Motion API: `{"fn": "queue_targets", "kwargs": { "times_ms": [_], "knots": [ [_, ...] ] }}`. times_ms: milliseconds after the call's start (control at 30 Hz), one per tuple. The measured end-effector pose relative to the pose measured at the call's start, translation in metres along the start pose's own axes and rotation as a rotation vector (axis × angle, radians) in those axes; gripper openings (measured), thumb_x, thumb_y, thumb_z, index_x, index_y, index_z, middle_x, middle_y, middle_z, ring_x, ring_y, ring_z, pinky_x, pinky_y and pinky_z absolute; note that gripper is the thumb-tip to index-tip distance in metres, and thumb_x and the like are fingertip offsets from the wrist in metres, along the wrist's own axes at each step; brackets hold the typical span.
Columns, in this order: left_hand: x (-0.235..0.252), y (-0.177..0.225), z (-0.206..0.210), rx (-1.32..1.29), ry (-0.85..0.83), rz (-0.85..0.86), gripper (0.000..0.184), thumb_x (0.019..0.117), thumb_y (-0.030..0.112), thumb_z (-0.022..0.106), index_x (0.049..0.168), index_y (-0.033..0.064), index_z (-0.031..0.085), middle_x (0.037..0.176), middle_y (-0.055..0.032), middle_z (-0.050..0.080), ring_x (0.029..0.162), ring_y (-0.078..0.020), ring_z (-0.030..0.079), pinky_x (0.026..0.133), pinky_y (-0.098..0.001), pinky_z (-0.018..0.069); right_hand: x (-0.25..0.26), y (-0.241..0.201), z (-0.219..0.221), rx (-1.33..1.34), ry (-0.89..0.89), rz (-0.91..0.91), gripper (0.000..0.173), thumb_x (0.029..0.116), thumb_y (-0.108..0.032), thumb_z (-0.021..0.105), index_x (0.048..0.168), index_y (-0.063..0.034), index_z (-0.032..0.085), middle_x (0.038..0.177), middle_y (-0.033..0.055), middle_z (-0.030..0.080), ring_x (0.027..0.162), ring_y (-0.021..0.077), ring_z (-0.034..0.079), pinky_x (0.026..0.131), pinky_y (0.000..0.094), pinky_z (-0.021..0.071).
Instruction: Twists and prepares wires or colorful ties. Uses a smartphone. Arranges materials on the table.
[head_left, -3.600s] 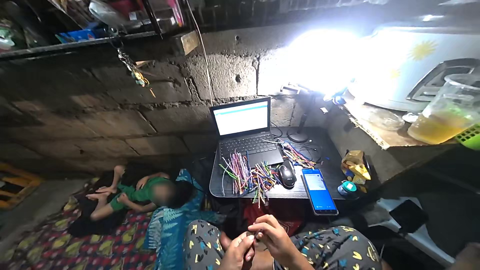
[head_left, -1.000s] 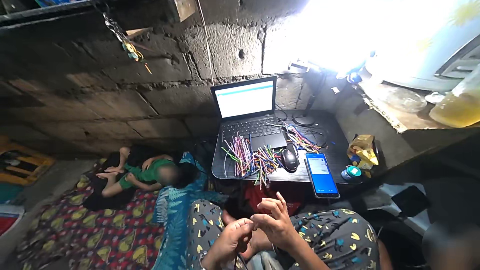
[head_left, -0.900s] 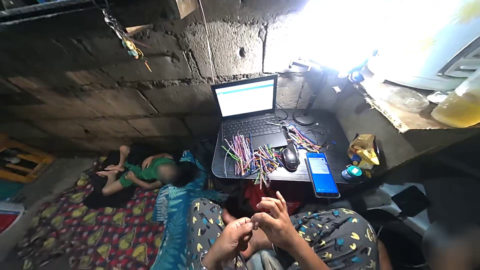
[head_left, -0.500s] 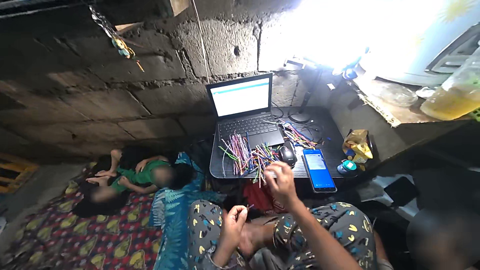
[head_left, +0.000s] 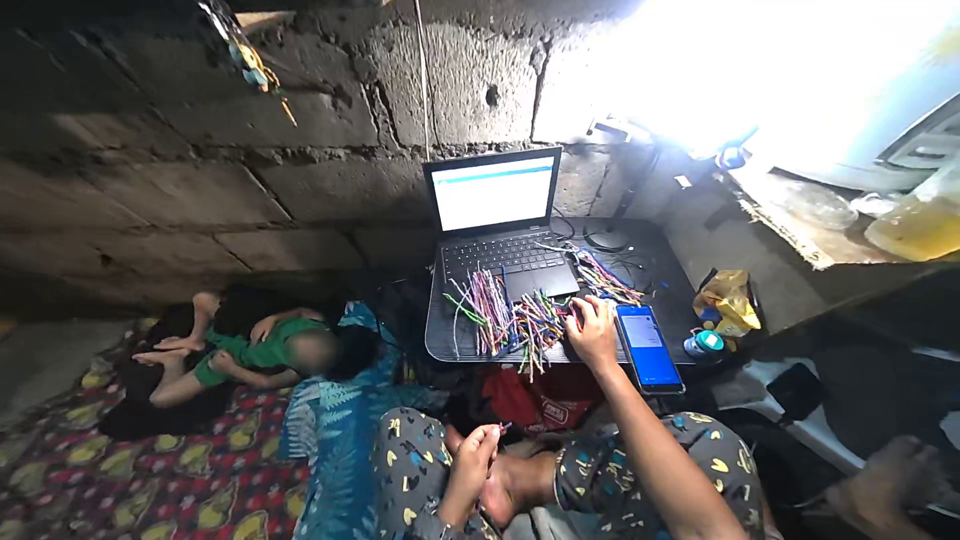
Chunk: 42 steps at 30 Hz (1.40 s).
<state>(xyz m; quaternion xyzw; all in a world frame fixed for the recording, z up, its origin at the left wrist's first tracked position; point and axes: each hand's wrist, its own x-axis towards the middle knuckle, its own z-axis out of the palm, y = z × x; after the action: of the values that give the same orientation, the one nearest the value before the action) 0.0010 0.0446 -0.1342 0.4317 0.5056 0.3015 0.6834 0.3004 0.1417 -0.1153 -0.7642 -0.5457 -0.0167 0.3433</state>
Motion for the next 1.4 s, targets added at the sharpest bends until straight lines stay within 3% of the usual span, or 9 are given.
{"fn": "queue_targets", "kwargs": {
  "times_ms": [133, 233, 333, 467, 1067, 1300, 1400],
  "knots": [
    [0.001, 0.0, 0.002, 0.018, -0.02, 0.013, 0.021, 0.1052, 0.016, 0.053, 0.112, 0.0031, 0.068, 0.068, 0.0068, 0.051, 0.052, -0.0008, 0.042, 0.05, -0.0178, 0.0363, 0.0, 0.001, 0.001, 0.039, 0.007, 0.001, 0.04, 0.0968, -0.023, 0.059, 0.131, -0.0039, 0.068, 0.14, 0.026, 0.058, 0.132, 0.0444, 0.053, 0.111, 0.0546, 0.042],
    [0.0, -0.001, 0.001, 0.043, -0.016, 0.021, 0.021, 0.1031, 0.017, 0.059, 0.115, 0.0027, 0.069, 0.078, 0.0036, 0.062, 0.058, -0.0003, 0.049, 0.055, -0.0182, 0.0413, 0.0, 0.002, 0.002, 0.054, 0.01, -0.008, 0.04, 0.0968, -0.024, 0.06, 0.131, -0.0034, 0.069, 0.14, 0.0264, 0.058, 0.132, 0.0445, 0.054, 0.111, 0.055, 0.0427],
    [0.0, -0.003, 0.001, 0.059, -0.009, 0.043, 0.02, 0.103, 0.016, 0.059, 0.115, 0.0025, 0.068, 0.085, 0.0022, 0.065, 0.062, 0.0003, 0.051, 0.059, -0.0177, 0.0432, 0.001, 0.001, 0.0, 0.058, -0.002, -0.004, 0.039, 0.097, -0.023, 0.061, 0.13, -0.0032, 0.069, 0.14, 0.027, 0.058, 0.132, 0.0453, 0.053, 0.112, 0.0555, 0.0411],
    [0.001, -0.004, 0.002, 0.063, -0.006, 0.055, 0.019, 0.1038, 0.015, 0.056, 0.114, 0.0023, 0.067, 0.079, 0.004, 0.061, 0.06, -0.0003, 0.05, 0.058, -0.018, 0.0435, 0.001, 0.0, -0.002, 0.072, -0.013, 0.006, 0.038, 0.0972, -0.023, 0.062, 0.129, -0.0038, 0.069, 0.14, 0.027, 0.058, 0.133, 0.0462, 0.052, 0.113, 0.0563, 0.0392],
    [0.002, -0.008, 0.009, 0.1, -0.001, 0.011, 0.018, 0.1045, 0.015, 0.055, 0.112, 0.0035, 0.067, 0.074, 0.0047, 0.058, 0.055, -0.0003, 0.046, 0.052, -0.0171, 0.0385, 0.001, 0.002, 0.003, 0.152, 0.007, 0.017, 0.036, 0.0966, -0.022, 0.064, 0.127, -0.0037, 0.07, 0.148, 0.0275, 0.05, 0.135, 0.0482, 0.049, 0.111, 0.0576, 0.0416],
    [0.003, -0.01, 0.009, 0.103, 0.001, -0.002, 0.019, 0.105, 0.016, 0.055, 0.113, 0.0034, 0.067, 0.07, 0.0052, 0.054, 0.053, -0.0005, 0.043, 0.05, -0.0171, 0.0359, 0.0, 0.0, 0.002, 0.033, -0.016, 0.05, 0.042, 0.0974, -0.032, 0.061, 0.135, -0.0133, 0.068, 0.149, 0.02, 0.053, 0.137, 0.0462, 0.047, 0.109, 0.0619, 0.0394],
    [0.002, -0.009, 0.009, 0.105, 0.012, -0.01, 0.02, 0.1051, 0.016, 0.054, 0.114, 0.0028, 0.066, 0.073, 0.0045, 0.056, 0.054, -0.0007, 0.044, 0.051, -0.0173, 0.0368, -0.002, 0.001, 0.002, 0.052, 0.018, 0.042, 0.04, 0.0962, -0.027, 0.063, 0.132, -0.0102, 0.069, 0.144, 0.0215, 0.056, 0.132, 0.0466, 0.052, 0.106, 0.0607, 0.0433]
  ]
}}
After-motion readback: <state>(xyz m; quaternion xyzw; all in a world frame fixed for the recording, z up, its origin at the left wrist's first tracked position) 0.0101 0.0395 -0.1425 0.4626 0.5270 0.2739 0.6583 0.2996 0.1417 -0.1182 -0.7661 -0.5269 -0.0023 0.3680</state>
